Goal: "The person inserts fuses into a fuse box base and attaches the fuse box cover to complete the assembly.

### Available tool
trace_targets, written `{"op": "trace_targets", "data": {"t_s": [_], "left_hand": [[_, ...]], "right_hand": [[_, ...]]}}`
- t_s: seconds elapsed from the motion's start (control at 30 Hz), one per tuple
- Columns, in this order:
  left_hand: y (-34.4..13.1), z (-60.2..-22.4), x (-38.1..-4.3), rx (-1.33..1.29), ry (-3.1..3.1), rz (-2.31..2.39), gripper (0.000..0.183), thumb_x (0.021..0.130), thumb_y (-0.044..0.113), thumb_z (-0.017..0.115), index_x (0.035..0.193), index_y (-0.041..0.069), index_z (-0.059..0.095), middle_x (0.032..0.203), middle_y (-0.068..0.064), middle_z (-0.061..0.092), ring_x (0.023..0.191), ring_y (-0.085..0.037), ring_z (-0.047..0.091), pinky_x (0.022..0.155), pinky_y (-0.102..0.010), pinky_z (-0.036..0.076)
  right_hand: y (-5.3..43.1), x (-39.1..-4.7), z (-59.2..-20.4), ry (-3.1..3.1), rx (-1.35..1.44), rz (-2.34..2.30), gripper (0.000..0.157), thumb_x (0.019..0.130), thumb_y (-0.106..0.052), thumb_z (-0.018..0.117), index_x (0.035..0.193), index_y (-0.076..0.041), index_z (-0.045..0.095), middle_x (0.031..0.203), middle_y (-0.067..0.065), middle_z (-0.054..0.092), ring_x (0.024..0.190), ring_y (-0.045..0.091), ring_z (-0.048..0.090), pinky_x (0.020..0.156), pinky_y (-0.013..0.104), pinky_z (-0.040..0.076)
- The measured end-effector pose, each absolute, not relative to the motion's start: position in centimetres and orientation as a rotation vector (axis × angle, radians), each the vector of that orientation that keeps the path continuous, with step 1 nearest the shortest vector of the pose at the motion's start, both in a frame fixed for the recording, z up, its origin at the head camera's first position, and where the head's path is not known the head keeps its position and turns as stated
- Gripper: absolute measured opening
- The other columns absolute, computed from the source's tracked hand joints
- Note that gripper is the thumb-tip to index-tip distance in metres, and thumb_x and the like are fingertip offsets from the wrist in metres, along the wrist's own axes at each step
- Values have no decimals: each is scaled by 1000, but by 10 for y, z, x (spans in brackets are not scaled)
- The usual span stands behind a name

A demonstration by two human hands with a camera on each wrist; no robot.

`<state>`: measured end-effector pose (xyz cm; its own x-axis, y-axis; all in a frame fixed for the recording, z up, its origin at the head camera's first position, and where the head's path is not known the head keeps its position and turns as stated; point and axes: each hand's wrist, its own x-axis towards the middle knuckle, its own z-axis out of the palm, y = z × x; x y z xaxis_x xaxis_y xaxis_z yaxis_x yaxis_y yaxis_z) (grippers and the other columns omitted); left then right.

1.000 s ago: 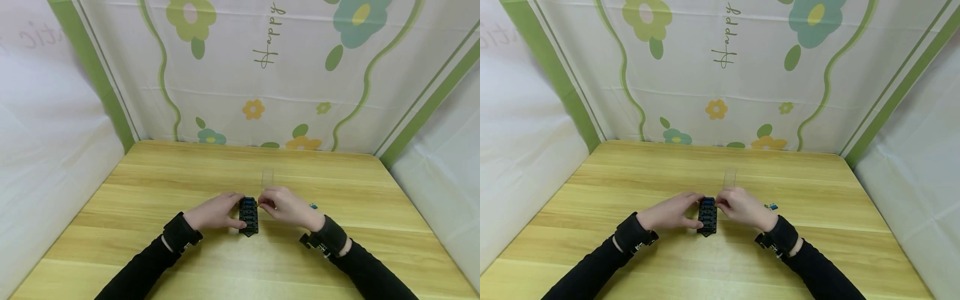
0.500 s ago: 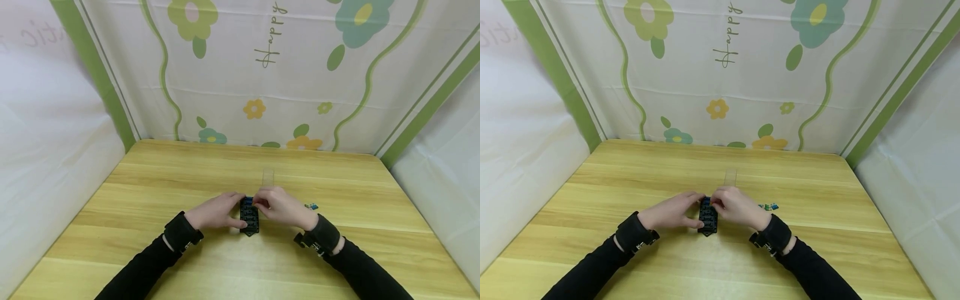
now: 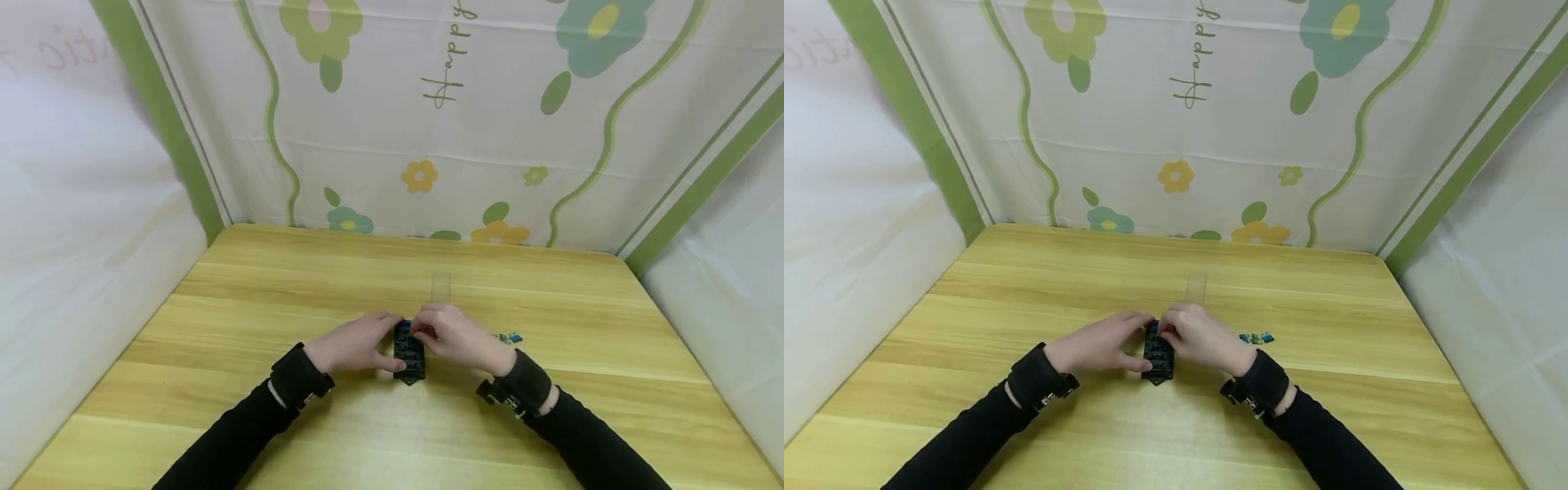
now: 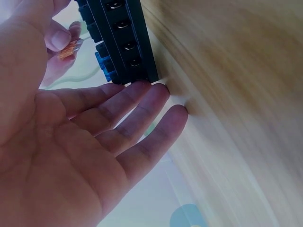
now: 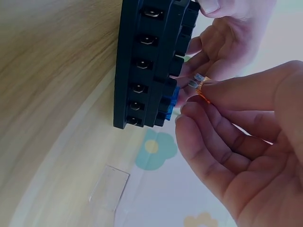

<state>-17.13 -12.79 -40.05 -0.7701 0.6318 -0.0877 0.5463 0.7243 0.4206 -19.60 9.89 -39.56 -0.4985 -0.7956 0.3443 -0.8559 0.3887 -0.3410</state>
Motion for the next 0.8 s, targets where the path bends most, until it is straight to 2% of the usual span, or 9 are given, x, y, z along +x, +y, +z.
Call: {"op": "trace_targets", "data": {"t_s": [0.3,0.8], "left_hand": [[-129,-404,-173,950,2703,548,88,85,60,60,148,5,33,142,-10,42,128,-21,42,101,-30,35],[-129,-401,-173,972,2708,550,87,85,59,61,146,3,35,139,-10,44,125,-20,44,99,-30,37]], "right_hand": [[94,-197,-398,-2499,1511,769,10,87,0,66,93,-7,71,88,-1,59,77,7,56,67,13,45],[91,-197,-402,-2566,1423,725,11,86,-2,66,94,-7,73,88,-1,60,76,8,57,64,13,45]]}}
